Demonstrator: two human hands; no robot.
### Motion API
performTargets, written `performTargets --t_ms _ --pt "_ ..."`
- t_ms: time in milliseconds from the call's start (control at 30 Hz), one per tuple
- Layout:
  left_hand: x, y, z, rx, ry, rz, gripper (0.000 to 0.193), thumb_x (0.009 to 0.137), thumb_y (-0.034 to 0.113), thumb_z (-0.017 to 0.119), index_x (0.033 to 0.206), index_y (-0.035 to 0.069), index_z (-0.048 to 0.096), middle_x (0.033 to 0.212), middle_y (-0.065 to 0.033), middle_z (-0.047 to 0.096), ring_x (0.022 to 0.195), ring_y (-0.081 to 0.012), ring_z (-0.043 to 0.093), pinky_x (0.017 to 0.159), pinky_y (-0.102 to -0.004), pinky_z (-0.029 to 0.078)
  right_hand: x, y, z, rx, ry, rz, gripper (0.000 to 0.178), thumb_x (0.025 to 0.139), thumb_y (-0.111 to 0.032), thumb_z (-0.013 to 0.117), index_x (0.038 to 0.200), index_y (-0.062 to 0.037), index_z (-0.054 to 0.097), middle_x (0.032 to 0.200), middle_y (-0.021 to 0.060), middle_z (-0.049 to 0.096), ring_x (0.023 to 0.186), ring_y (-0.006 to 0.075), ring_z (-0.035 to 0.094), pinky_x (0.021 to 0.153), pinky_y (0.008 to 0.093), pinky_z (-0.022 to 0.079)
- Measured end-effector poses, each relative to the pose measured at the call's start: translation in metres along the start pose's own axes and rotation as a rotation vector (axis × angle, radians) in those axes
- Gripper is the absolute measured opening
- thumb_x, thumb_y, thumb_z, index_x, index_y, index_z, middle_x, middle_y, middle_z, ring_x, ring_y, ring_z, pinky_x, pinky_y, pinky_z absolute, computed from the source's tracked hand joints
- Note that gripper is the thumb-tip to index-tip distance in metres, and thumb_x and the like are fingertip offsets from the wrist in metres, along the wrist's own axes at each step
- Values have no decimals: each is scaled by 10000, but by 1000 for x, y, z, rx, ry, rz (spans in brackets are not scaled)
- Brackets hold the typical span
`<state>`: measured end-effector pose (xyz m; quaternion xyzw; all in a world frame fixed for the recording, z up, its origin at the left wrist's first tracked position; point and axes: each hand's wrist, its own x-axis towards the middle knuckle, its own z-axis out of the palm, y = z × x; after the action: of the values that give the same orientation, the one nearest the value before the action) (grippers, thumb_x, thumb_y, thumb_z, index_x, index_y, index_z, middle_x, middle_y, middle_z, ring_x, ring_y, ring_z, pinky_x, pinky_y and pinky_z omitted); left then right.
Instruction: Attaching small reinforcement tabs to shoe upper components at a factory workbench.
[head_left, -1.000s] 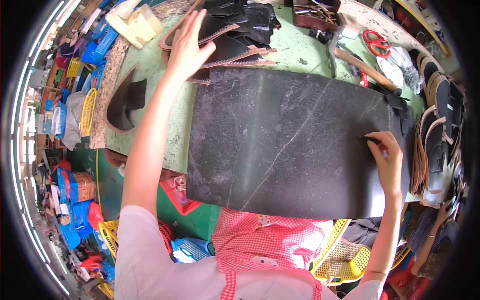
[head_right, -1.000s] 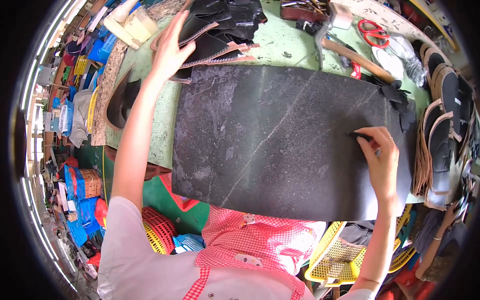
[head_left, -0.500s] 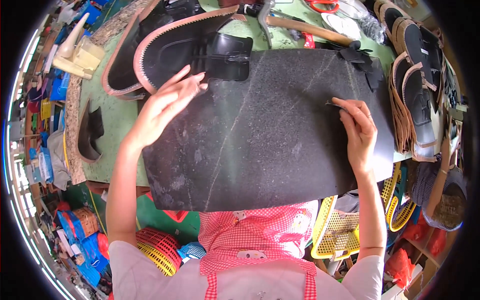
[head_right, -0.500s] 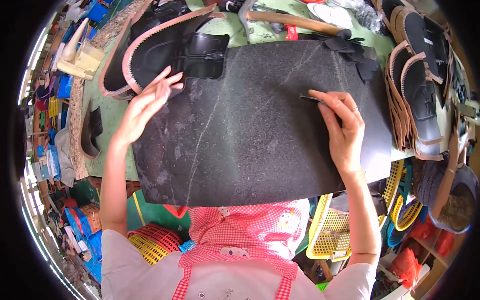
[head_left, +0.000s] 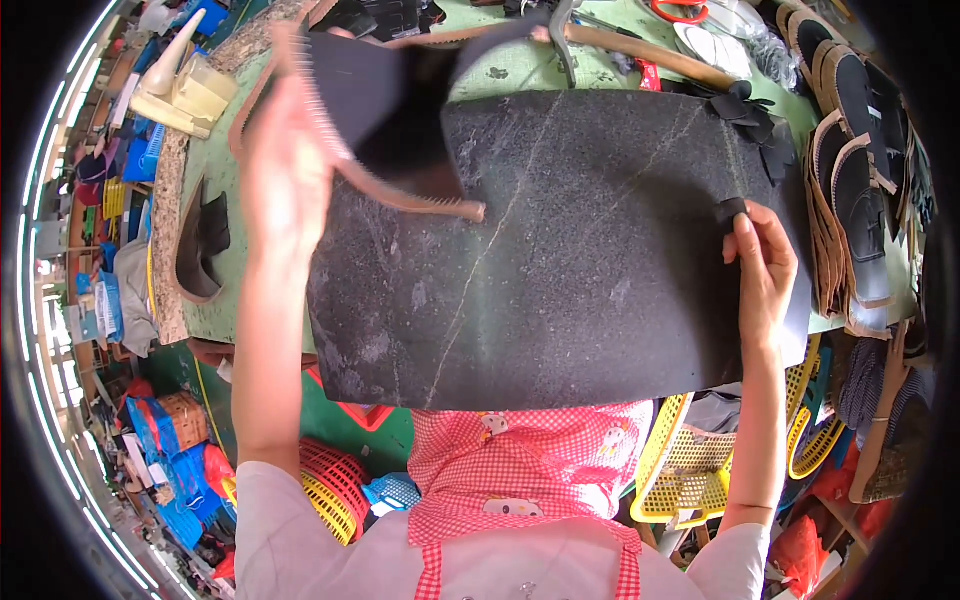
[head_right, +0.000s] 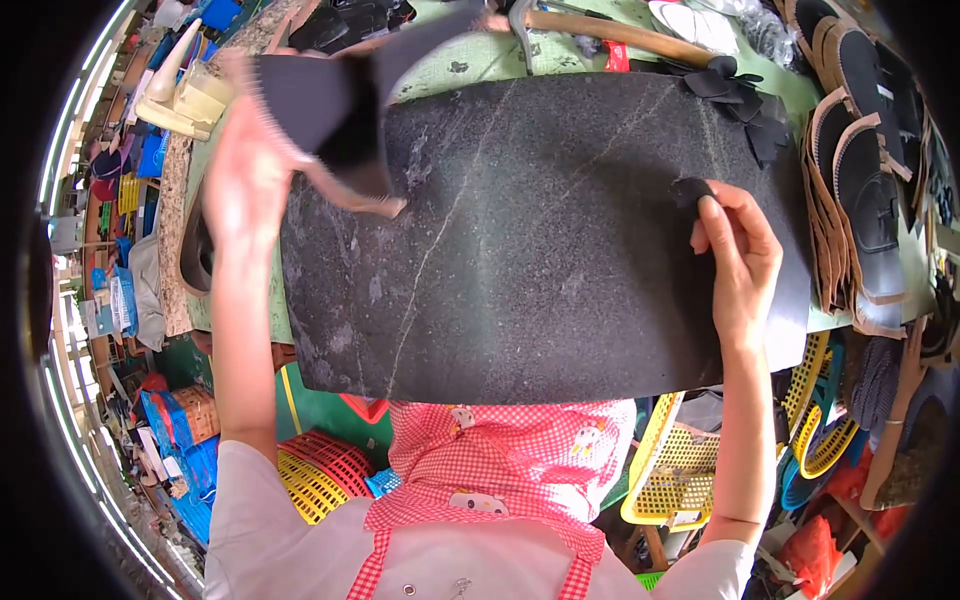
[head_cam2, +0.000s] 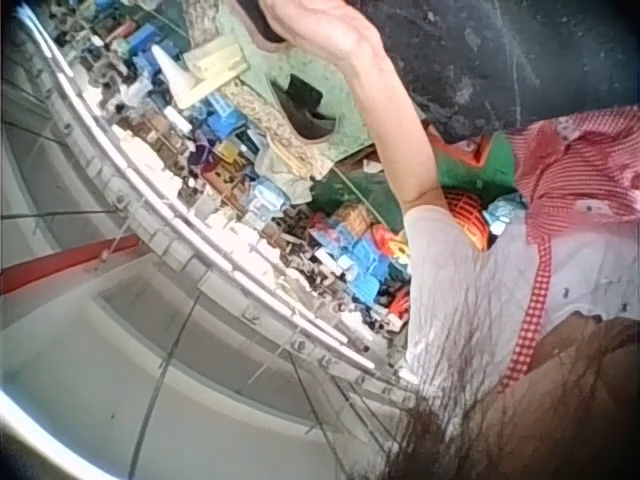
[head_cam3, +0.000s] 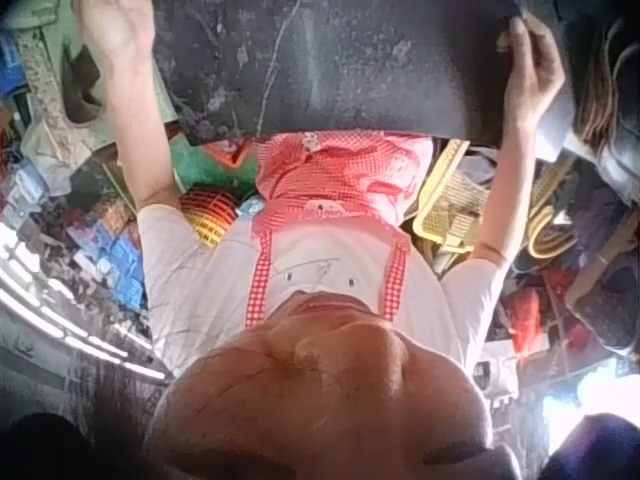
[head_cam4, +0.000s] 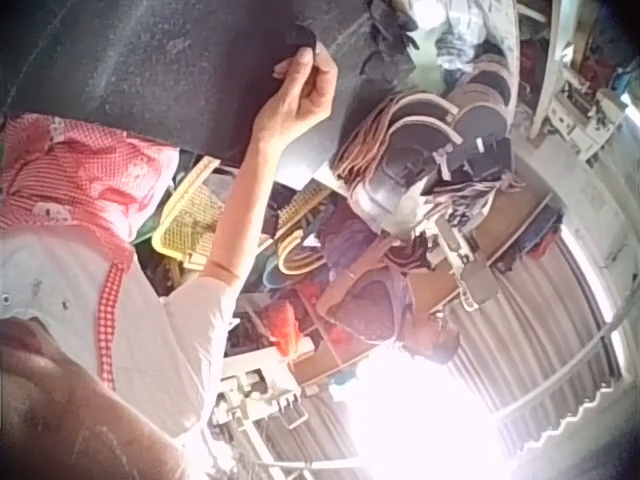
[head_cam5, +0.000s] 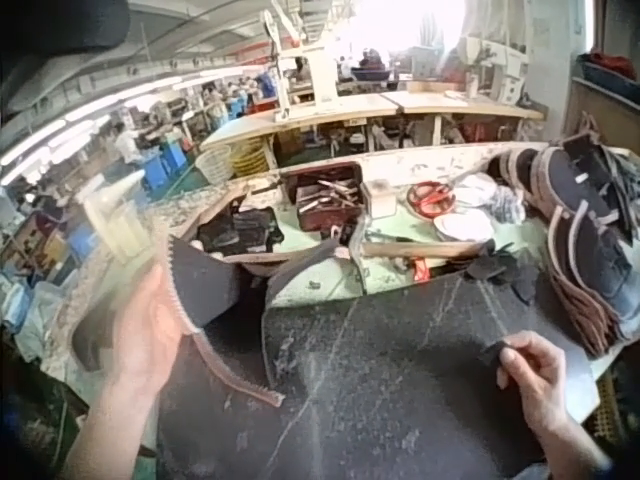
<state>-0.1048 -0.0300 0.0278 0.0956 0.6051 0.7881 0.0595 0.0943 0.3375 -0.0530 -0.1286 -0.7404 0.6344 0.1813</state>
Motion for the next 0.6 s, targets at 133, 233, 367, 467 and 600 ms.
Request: performTargets --t_ms 133,233,367,467,600 --pt "-59 26 18 306 -532 423 477 1058 175 354 1360 -163 503 1372 -299 598 1310 -373 586 1156 -481 401 -5 4 -23 289 93 78 202 1039 -75 622 1234 -46 666 836 -21 602 675 60 494 642 222 392" --pt "-107 -3 37 894 -602 328 310 992 84 603 1284 40 697 1239 -117 731 1248 -311 658 1040 -411 496 -5 -23 -10 402 72 186 117 1080 -135 549 1127 -48 611 837 33 592 688 102 506 660 259 410" --pt "-108 -36 37 723 -328 -15 276 1088 169 528 1230 -35 647 750 -58 550 662 -118 505 613 -293 438 -33 -71 31 170 -552 -147 186 1000 -223 660 970 -40 645 929 139 731 832 237 704 770 367 540" --pt "-92 -45 50 641 -294 -87 325 1112 215 492 1171 -60 655 979 28 620 937 -37 549 834 -198 445 -46 -85 89 -148 -761 -492 176 825 -148 779 896 -35 664 1248 178 680 1159 337 659 981 465 523" --pt "-64 -45 28 -254 -90 -133 287 1107 236 478 1273 35 597 1218 -68 670 1076 -135 652 965 -322 524 -33 -51 107 -601 -581 -506 149 846 -56 731 913 -1 610 1504 241 503 1396 391 493 1164 542 367"
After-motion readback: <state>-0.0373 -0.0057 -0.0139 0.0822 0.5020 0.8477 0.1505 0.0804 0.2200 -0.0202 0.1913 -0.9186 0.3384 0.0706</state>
